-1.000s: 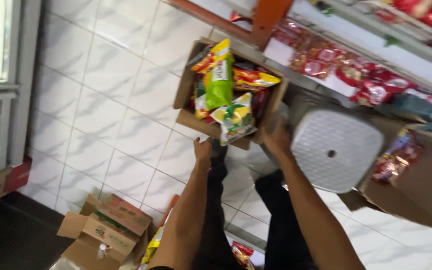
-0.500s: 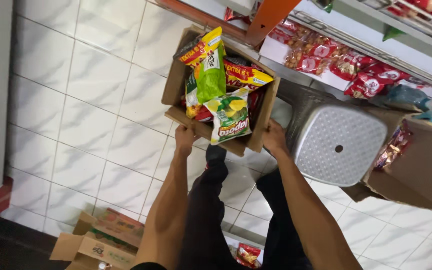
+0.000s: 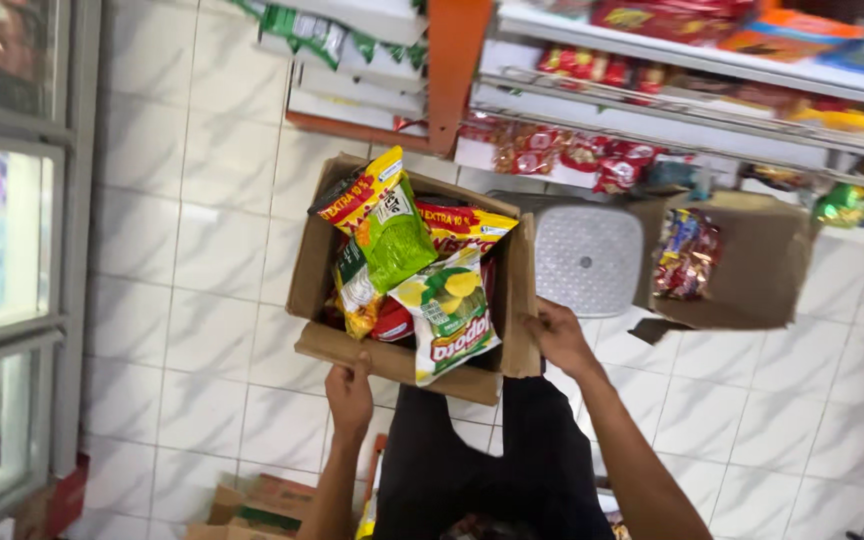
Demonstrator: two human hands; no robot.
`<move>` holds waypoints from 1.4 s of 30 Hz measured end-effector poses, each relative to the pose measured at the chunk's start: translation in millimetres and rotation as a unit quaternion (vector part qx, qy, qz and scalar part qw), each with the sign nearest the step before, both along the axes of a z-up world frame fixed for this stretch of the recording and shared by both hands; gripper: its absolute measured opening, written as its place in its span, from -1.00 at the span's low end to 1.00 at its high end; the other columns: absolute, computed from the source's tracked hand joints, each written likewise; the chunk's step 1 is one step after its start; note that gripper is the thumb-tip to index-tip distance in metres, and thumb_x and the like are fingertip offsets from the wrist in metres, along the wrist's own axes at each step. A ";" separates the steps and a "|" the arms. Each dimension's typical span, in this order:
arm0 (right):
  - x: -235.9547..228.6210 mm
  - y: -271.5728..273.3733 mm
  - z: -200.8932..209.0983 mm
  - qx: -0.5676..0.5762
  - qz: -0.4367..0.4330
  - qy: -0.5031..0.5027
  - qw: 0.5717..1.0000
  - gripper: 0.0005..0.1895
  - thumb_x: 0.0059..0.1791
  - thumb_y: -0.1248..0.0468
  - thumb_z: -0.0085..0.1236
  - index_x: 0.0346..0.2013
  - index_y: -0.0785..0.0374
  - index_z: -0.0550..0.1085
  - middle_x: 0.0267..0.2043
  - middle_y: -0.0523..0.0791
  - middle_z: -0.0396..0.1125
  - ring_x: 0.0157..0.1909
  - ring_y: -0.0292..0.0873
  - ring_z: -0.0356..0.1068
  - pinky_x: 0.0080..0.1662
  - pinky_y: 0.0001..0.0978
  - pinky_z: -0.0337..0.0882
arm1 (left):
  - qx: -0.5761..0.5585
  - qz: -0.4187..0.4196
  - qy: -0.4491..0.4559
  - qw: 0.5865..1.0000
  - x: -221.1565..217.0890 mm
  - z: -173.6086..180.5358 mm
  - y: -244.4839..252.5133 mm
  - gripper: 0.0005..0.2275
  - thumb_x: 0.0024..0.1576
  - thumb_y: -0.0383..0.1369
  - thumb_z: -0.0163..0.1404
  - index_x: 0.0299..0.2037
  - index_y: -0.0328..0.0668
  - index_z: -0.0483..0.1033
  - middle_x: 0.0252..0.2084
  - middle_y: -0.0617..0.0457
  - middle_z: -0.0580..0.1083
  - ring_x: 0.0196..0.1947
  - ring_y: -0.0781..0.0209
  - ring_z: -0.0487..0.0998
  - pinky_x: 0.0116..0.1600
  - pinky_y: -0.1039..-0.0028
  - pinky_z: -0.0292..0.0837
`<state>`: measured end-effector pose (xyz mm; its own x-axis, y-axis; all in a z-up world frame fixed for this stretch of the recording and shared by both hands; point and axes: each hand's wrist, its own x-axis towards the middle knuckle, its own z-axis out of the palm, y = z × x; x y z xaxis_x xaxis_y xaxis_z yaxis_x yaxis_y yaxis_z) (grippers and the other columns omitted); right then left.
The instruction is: The person uses a handheld barcode scanner to scan various snack packages, including bags of chips and boxes of waffles, in a small store. They pick up items from shelves and a cardboard box, scan them, and place them back or into the box.
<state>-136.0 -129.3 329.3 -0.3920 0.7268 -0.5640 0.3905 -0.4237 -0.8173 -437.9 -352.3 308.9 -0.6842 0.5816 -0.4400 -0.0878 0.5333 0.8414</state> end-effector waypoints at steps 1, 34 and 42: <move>12.8 -0.5 20.8 -0.017 0.004 -0.046 0.999 -0.64 0.05 0.36 0.07 0.15 0.20 0.51 -0.29 -0.12 0.49 -0.33 -0.34 0.36 -0.27 -0.43 0.41 | -0.010 -0.013 0.033 0.999 7.8 20.9 0.6 -0.81 0.24 -0.35 0.05 -0.34 -0.36 0.50 -0.46 0.07 0.47 -0.42 0.37 0.38 -0.30 0.45 0.32; 356.9 109.5 34.3 0.289 0.053 -0.247 0.923 -0.43 -0.21 0.37 -0.02 0.11 0.14 0.51 -0.27 0.18 0.45 -0.21 0.28 0.45 -0.10 0.03 0.47 | -0.052 -0.121 -0.305 0.943 353.8 15.8 127.3 -0.69 0.24 -0.22 -0.03 -0.31 -0.34 0.64 -0.44 -0.03 0.63 -0.50 0.25 0.63 -0.36 0.51 0.49; 282.9 90.6 58.9 0.315 0.038 -0.211 0.924 -0.66 -0.08 0.26 0.14 0.00 0.14 0.58 -0.24 0.15 0.44 -0.27 0.15 0.45 -0.18 -0.03 0.44 | -0.025 -0.106 -0.116 0.987 290.9 13.9 109.9 -0.68 0.21 -0.29 -0.05 -0.41 -0.43 0.64 -0.51 -0.09 0.62 -0.50 0.20 0.65 -0.32 0.47 0.56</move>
<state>146.8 -38.7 388.2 -0.2970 0.9427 -0.1522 0.7407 0.1268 -0.6598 -147.1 -242.5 322.8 -0.4267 0.6749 -0.6021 -0.1568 0.6005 0.7841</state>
